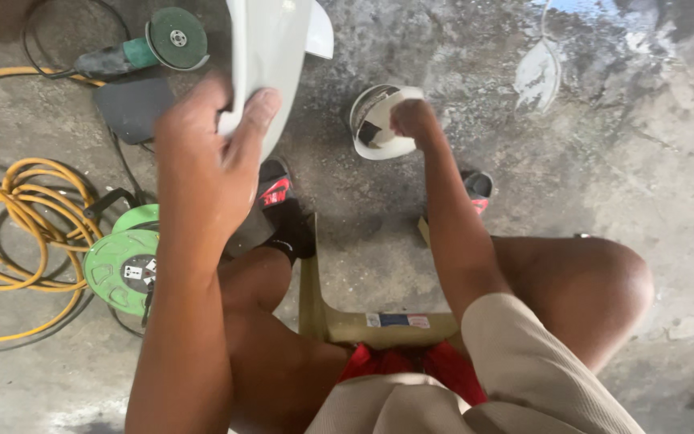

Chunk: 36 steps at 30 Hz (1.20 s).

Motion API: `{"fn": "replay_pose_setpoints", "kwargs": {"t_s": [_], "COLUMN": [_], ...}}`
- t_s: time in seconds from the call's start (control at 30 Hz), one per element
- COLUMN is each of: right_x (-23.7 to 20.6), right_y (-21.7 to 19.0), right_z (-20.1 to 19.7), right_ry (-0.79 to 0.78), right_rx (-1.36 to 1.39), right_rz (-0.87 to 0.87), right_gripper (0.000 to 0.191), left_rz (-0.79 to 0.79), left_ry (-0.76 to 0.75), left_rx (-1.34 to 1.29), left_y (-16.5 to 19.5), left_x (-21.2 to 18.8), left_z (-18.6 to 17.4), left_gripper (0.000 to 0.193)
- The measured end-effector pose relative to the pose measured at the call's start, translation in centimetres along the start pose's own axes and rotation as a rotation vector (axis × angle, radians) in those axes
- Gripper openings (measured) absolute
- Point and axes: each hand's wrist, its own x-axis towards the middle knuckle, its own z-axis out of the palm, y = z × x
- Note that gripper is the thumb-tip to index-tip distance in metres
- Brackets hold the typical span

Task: The person sits on a low stool and sands a white plastic part with a sanding block. They rotate the part to sand different edges and surfaces, then set it down and pick up a second similar part to continue sanding.

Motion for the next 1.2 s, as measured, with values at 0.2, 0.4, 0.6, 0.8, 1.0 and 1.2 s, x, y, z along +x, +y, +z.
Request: {"fn": "replay_pose_setpoints", "kwargs": {"t_s": [0.2, 0.4, 0.6, 0.8, 1.0, 1.2], "right_x": [3.5, 4.6, 4.8, 1.9, -5.4, -9.0], "right_y": [-3.1, -2.4, -2.5, -0.8, -0.7, -3.5], "right_z": [4.9, 4.5, 6.3, 4.0, -1.6, -5.5], "right_ry": [-0.086, 0.153, 0.024, 0.165, 0.349, 0.806], "right_rx": [0.55, 0.497, 0.815, 1.06, 0.651, 0.752], "right_rz": [0.642, 0.966, 0.603, 0.642, 0.554, 0.571], "right_gripper": [0.072, 0.058, 0.054, 0.038, 0.023, 0.01], "left_rz": [-0.103, -0.196, -0.116, -0.083, 0.004, 0.109], "left_ry": [0.031, 0.05, 0.046, 0.062, 0.079, 0.122], "left_rx": [0.133, 0.123, 0.098, 0.06, -0.151, -0.056], "left_y": [1.5, 2.1, 2.0, 1.6, 0.8, -0.9], "left_x": [0.1, 1.4, 2.5, 2.4, 2.5, 1.8], "left_z": [0.4, 1.7, 2.8, 3.6, 3.9, 3.5], "left_gripper": [0.023, 0.025, 0.026, 0.027, 0.028, 0.026]}}
